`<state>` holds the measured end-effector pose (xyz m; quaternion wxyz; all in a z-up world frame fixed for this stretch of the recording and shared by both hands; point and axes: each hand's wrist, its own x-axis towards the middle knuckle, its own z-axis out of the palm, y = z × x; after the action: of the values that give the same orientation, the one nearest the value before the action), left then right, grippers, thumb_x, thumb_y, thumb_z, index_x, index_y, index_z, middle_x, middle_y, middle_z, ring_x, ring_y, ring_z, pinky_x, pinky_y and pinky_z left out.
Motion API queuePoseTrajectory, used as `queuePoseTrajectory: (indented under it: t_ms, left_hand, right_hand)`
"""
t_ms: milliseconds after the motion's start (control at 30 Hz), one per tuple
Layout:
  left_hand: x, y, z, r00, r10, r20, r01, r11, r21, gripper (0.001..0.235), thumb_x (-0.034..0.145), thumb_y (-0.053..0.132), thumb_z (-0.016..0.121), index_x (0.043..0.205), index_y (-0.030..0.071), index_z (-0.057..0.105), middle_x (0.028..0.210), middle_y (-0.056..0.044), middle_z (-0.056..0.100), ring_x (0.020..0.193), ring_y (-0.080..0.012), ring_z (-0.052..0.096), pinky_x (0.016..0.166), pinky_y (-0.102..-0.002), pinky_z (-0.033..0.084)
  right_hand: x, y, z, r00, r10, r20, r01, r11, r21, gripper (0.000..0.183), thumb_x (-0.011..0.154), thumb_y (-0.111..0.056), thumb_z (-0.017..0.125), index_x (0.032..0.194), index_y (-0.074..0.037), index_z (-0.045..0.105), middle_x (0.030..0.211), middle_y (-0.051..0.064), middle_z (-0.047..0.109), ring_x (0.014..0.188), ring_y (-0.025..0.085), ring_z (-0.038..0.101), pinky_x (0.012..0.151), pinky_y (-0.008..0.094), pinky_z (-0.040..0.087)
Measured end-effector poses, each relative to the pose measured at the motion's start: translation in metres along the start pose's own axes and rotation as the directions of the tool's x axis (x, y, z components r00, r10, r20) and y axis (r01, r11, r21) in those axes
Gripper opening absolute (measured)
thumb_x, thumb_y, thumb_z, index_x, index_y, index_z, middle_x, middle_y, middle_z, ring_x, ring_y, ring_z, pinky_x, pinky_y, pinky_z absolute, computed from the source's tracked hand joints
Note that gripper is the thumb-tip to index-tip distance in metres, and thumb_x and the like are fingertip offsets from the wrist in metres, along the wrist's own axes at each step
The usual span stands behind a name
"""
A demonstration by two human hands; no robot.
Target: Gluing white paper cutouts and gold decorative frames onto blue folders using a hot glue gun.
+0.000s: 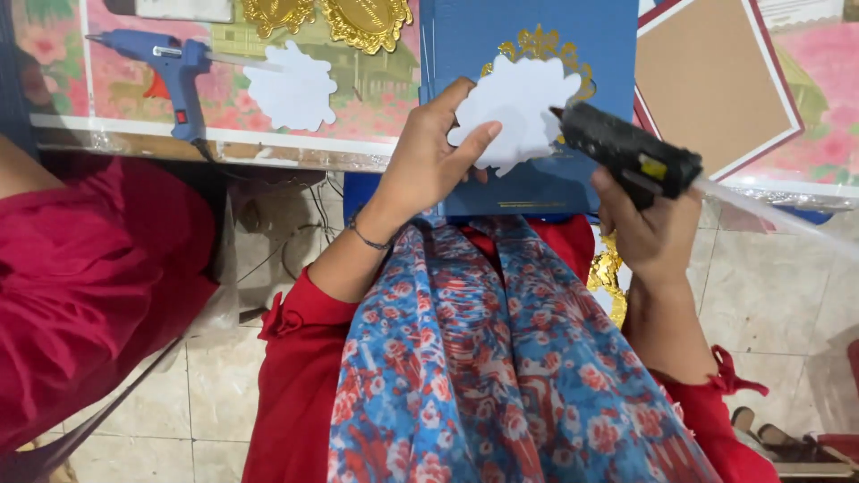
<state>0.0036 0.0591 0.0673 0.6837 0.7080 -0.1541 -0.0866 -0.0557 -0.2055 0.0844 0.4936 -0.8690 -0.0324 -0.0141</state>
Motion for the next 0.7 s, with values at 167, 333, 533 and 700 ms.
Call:
queuePoseTrajectory:
  t_ms: [167,333,533,700]
  left_hand:
    - [-0.001,0.004,0.001,0.998,0.045,0.044,-0.047,0.998,0.051,0.022,0.108,0.028,0.053,0.112,0.007,0.046,0.086,-0.001,0.03,0.055,-0.0149,0.067,0.047,-0.025,0.061]
    - [0.001,0.001,-0.003,0.998,0.066,0.006,-0.066,0.998,-0.008,0.034,0.107,0.036,0.052,0.122,0.005,0.053,0.098,-0.007,0.061,0.068,-0.018,0.072,0.051,-0.024,0.068]
    - [0.002,-0.01,-0.008,0.994,-0.072,-0.081,0.072,0.997,0.007,0.073,0.101,0.047,0.056,0.146,-0.009,0.041,0.152,-0.019,0.043,0.054,-0.0187,0.076,0.072,-0.028,0.071]
    - [0.001,0.002,-0.002,0.999,0.03,0.009,-0.03,0.999,-0.03,0.033,0.106,0.035,0.052,0.12,0.005,0.053,0.096,-0.005,0.057,0.067,-0.0168,0.069,0.051,-0.025,0.069]
  right_hand:
    - [0.012,-0.001,0.012,0.997,-0.069,-0.029,0.07,0.997,0.035,0.018,0.115,-0.009,0.064,0.104,0.005,0.067,0.06,0.006,0.054,0.05,0.014,0.052,0.049,0.029,0.039]
    - [-0.003,0.009,0.01,0.999,0.037,-0.013,-0.039,0.99,-0.138,0.044,0.114,-0.021,0.068,0.072,-0.007,0.062,0.06,0.001,0.058,0.055,0.013,0.058,0.055,0.03,0.043]
    - [-0.018,0.016,0.005,0.959,0.279,0.042,-0.279,0.96,-0.026,0.04,0.1,-0.02,0.076,0.135,-0.006,0.062,0.092,0.003,0.065,0.076,0.01,0.058,0.07,0.024,0.045]
    - [0.011,-0.009,-0.001,0.999,-0.024,0.032,0.026,0.997,-0.075,0.02,0.116,-0.015,0.063,0.106,0.001,0.069,0.065,0.006,0.059,0.052,0.016,0.057,0.049,0.03,0.043]
